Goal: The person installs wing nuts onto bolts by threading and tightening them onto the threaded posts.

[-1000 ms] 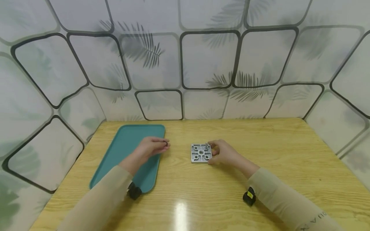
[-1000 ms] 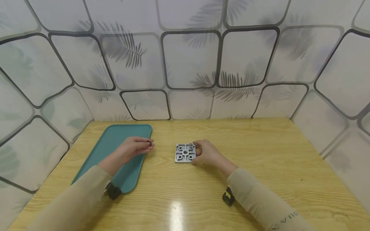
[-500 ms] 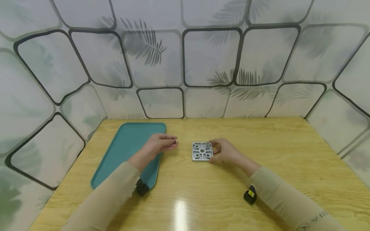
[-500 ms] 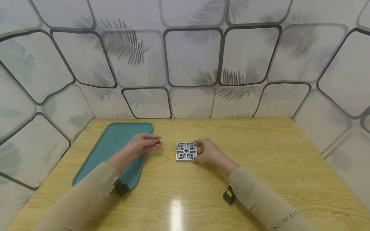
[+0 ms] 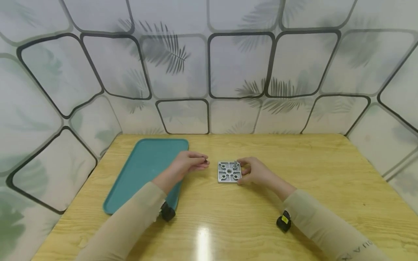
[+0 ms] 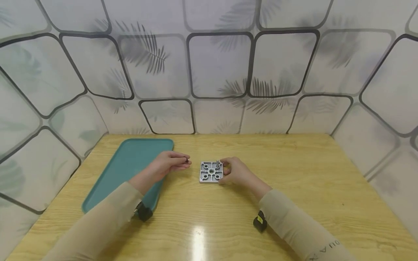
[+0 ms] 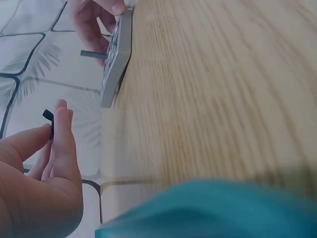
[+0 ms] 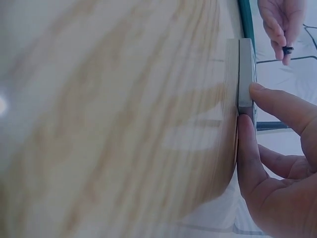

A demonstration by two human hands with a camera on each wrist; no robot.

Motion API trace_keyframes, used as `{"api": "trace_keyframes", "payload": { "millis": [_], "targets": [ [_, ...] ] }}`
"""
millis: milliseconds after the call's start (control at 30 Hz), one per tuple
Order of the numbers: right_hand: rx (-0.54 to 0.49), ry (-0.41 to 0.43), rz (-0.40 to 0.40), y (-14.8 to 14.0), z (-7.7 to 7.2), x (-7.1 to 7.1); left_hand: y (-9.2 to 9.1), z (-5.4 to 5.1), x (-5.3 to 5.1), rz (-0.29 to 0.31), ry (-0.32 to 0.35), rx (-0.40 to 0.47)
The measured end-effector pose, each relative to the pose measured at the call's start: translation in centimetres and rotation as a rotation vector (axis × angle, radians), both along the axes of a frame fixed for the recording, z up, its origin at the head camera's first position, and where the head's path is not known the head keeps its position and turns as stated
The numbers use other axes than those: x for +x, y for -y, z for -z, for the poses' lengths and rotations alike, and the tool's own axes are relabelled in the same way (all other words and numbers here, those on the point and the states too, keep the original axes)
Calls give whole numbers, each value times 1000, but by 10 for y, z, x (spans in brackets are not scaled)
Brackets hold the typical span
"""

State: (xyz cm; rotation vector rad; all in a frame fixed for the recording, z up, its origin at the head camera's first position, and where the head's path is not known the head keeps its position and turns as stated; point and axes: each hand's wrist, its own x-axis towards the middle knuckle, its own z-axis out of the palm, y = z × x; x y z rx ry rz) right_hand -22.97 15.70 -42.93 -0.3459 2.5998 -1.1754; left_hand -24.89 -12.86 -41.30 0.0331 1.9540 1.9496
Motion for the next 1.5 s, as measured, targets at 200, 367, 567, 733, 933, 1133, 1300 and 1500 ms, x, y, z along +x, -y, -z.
{"api": "trace_keyframes", "payload": {
  "millis": [200,367,567,733,933,1133,1300,1500],
  "targets": [
    [-13,11,-1,-1,-2,1,-12,-1,-3,27,8,5],
    [-26,27,8,-1,-3,0,-22,-4,-6,46,-4,-13],
    [-34,56,13,-2,-5,0,-38,-8,-8,44,1,-3],
    [-49,77,11,-3,-7,-1,-49,-10,-11,-2,23,8],
    [-61,65,-2,-3,-9,-1,-58,-10,-16,-14,9,18],
    [-70,61,-9,-2,-5,-1,-62,-13,-16,-15,17,16],
    [-66,58,1,-2,-5,0,-66,-14,-18,-17,18,14],
    [-63,47,5,-1,-4,0,-71,-10,-20,-34,17,-22]
  ]
}}
